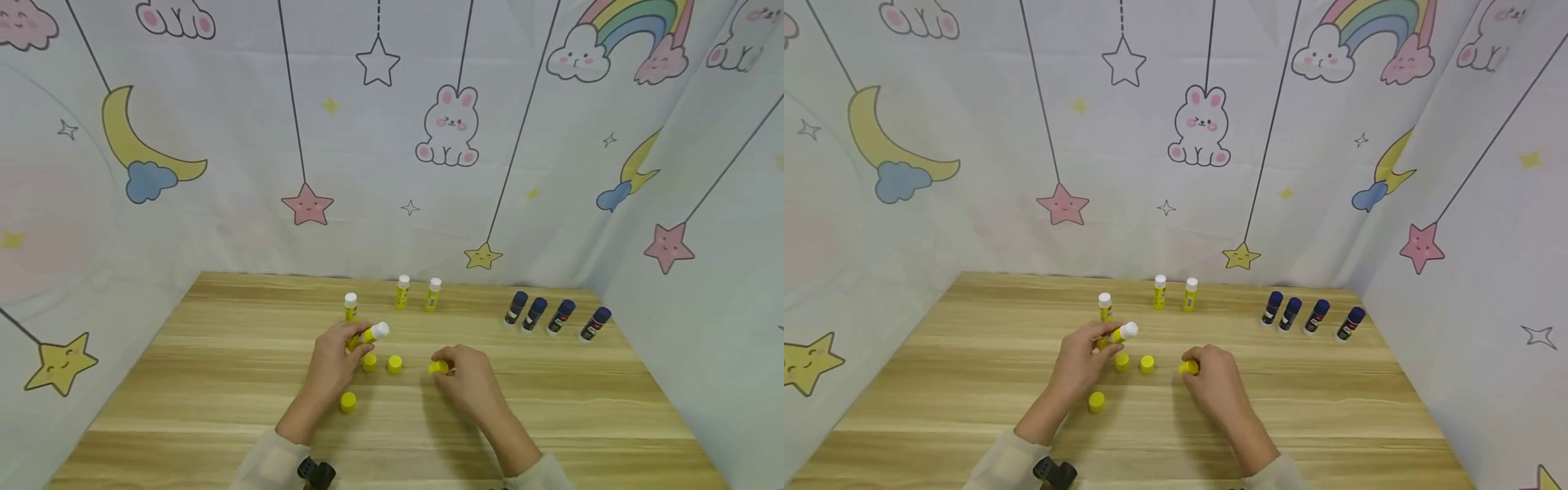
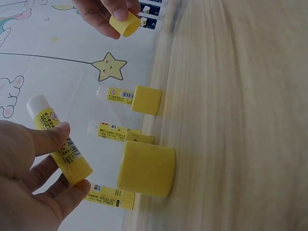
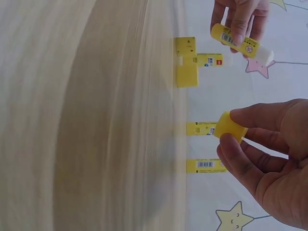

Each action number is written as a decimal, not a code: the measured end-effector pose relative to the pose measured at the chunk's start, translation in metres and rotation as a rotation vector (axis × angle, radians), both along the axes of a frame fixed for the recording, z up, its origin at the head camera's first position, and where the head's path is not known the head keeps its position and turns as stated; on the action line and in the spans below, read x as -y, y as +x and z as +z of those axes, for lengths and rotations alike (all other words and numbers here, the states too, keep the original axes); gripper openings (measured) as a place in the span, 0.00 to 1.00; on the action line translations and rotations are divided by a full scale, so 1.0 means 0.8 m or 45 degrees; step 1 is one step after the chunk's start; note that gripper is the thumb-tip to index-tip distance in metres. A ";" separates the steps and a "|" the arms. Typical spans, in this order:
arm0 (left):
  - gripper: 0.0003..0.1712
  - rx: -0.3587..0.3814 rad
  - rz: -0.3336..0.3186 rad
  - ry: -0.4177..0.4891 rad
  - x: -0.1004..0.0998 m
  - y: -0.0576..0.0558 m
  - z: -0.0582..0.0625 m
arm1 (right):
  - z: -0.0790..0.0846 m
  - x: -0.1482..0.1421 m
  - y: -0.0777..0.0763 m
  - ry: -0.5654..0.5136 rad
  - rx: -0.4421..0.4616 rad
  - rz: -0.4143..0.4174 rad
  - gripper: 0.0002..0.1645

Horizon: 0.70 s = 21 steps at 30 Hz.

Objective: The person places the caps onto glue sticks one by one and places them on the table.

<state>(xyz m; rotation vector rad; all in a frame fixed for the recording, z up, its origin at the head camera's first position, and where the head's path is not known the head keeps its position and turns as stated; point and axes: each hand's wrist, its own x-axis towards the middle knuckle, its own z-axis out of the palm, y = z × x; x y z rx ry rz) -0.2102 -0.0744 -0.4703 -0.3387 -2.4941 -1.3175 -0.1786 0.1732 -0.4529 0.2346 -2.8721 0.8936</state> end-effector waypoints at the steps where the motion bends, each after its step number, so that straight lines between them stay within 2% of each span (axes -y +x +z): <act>1: 0.19 -0.010 0.005 -0.012 0.000 0.000 0.000 | 0.000 0.001 0.001 -0.023 0.008 -0.012 0.13; 13: 0.18 -0.090 0.045 -0.131 -0.008 0.002 0.009 | 0.004 0.008 0.004 -0.309 0.046 -0.150 0.14; 21: 0.18 -0.137 0.086 -0.230 -0.015 0.006 0.013 | 0.001 0.012 0.004 -0.416 0.049 -0.201 0.16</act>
